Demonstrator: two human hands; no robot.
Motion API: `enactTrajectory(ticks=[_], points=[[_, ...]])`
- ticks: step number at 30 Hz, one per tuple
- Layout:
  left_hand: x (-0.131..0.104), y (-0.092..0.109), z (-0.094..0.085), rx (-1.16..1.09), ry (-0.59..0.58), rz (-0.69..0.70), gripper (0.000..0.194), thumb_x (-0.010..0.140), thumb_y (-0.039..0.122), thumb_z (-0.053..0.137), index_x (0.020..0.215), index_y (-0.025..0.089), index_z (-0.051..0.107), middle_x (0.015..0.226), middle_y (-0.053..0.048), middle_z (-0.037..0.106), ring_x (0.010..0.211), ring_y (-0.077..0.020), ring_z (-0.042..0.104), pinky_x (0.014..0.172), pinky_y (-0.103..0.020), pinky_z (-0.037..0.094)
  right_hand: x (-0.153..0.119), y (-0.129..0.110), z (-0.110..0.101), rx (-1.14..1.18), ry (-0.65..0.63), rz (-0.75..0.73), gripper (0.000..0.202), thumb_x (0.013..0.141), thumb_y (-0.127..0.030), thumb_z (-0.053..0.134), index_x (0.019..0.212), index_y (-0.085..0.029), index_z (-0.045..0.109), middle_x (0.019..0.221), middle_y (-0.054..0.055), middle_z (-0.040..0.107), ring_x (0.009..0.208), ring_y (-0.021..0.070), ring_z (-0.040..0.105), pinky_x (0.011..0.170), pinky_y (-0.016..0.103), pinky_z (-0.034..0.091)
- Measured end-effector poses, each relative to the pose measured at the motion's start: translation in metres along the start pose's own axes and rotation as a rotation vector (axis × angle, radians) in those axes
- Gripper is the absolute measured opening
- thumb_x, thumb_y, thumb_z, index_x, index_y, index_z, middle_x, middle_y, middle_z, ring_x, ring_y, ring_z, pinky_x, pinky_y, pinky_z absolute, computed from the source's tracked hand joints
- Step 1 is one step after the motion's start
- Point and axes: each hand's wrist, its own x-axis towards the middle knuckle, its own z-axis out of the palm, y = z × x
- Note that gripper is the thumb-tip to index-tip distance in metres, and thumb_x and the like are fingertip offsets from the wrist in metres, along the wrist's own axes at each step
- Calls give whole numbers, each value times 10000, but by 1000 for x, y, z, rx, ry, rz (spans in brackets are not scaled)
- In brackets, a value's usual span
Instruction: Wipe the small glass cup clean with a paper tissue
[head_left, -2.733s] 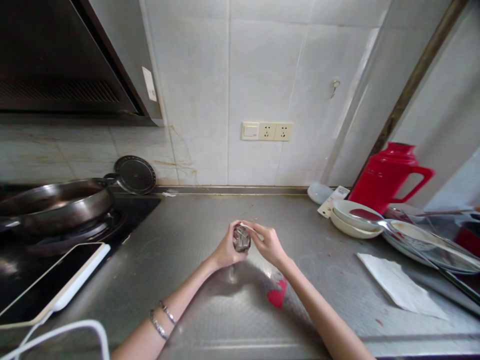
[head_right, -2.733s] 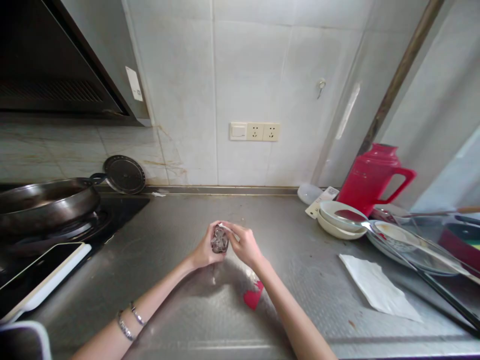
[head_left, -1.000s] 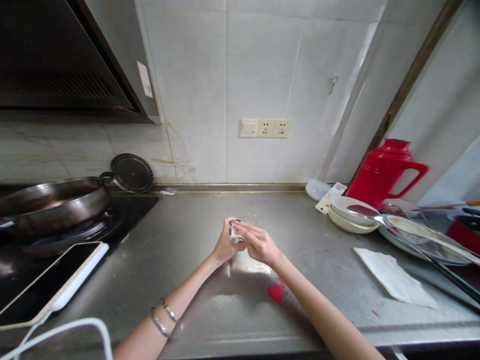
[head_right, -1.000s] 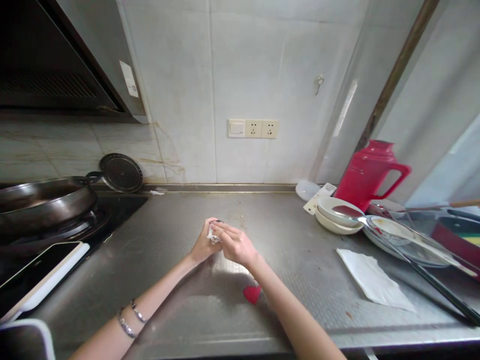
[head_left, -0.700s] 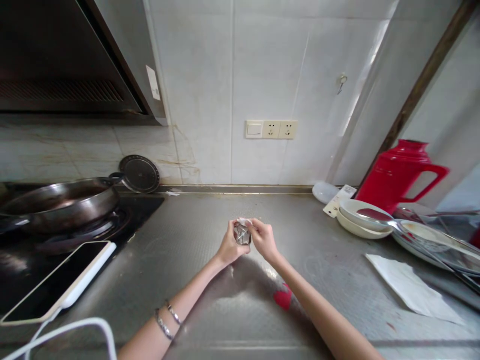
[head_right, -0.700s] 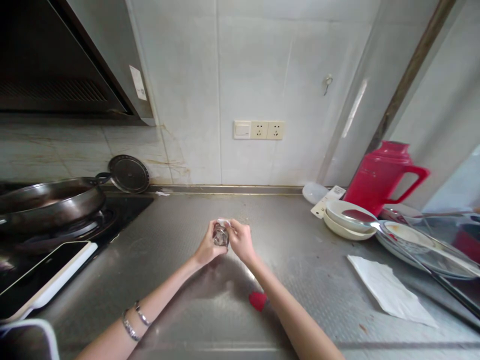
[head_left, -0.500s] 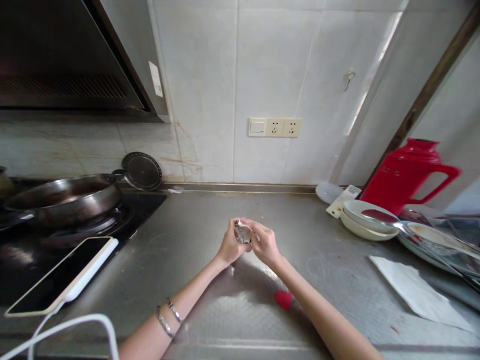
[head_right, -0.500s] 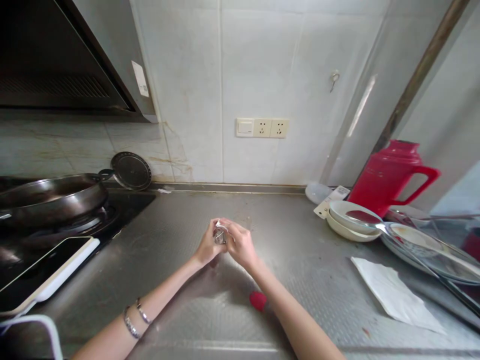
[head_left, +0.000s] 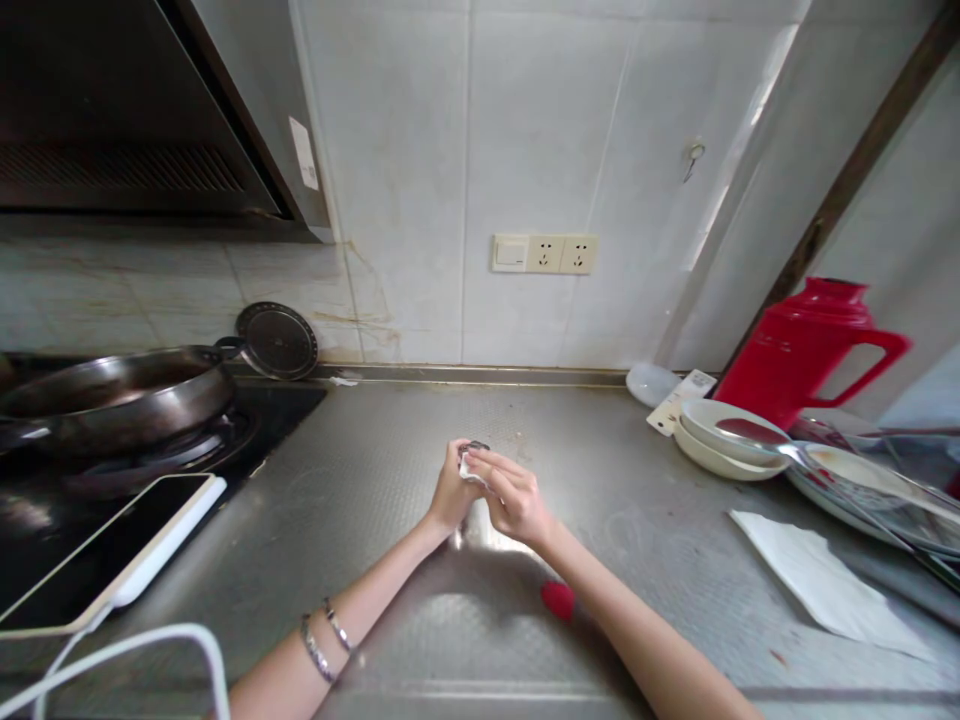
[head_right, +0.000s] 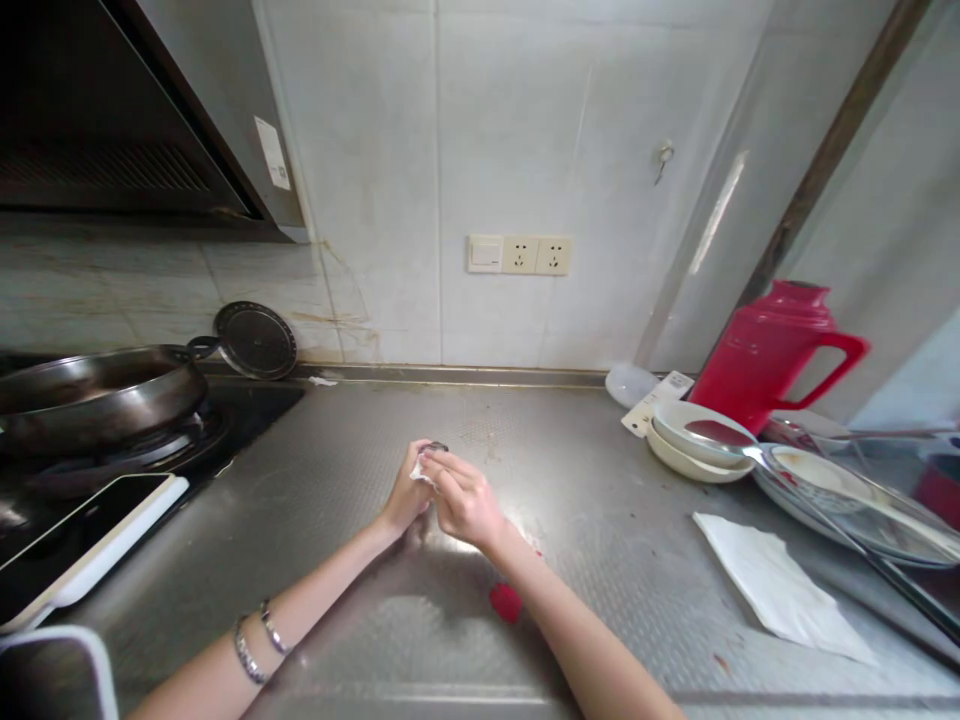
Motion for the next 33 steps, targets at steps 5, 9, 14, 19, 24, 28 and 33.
enactTrajectory(ticks=[5,9,14,19,24,28,33], points=[[4,-3,-5,23,-36,35,563,578,227,690,1048,208,379,897,-8,562,818,-172,552,788,-325,428,3,-9,-1,130,2,159,308,881,-124,428,1120,-175,614,1036,106,699,1077,220,622,902,353,525],[2,7,-8,24,-148,7,652,518,149,698,1083,204,378,881,6,547,752,-148,525,686,-272,405,10,-5,-8,235,208,650,276,924,-302,447,898,-172,689,773,44,703,789,195,666,718,292,528],[-3,13,-7,79,-205,68,704,504,80,685,1139,203,407,930,2,550,775,-141,519,687,-251,393,14,14,-12,317,284,880,344,885,-432,498,897,-154,701,753,32,684,756,187,611,681,266,468],[-3,12,-5,110,-217,87,701,532,81,687,1170,192,420,942,-12,581,805,-160,552,699,-262,414,12,14,-9,407,98,819,352,890,-431,488,886,-167,721,781,34,701,740,188,626,665,264,471],[-3,10,-5,161,-228,99,623,617,195,711,1161,171,408,927,-29,609,787,-164,591,696,-274,451,12,6,-13,359,-15,669,328,933,-384,425,1042,-225,691,1058,57,708,982,235,654,843,346,504],[-2,6,-4,222,-194,119,606,626,221,718,1151,168,418,969,-46,632,822,-175,616,721,-281,476,7,10,-13,260,-53,460,327,948,-285,376,1108,-219,653,1135,76,680,1099,221,616,946,374,490],[0,0,-3,291,-131,128,549,634,271,721,1104,173,456,962,-57,656,824,-190,638,714,-287,492,2,15,-8,31,-160,119,395,885,-118,367,1232,-162,550,1194,133,642,1199,220,546,996,414,477]])
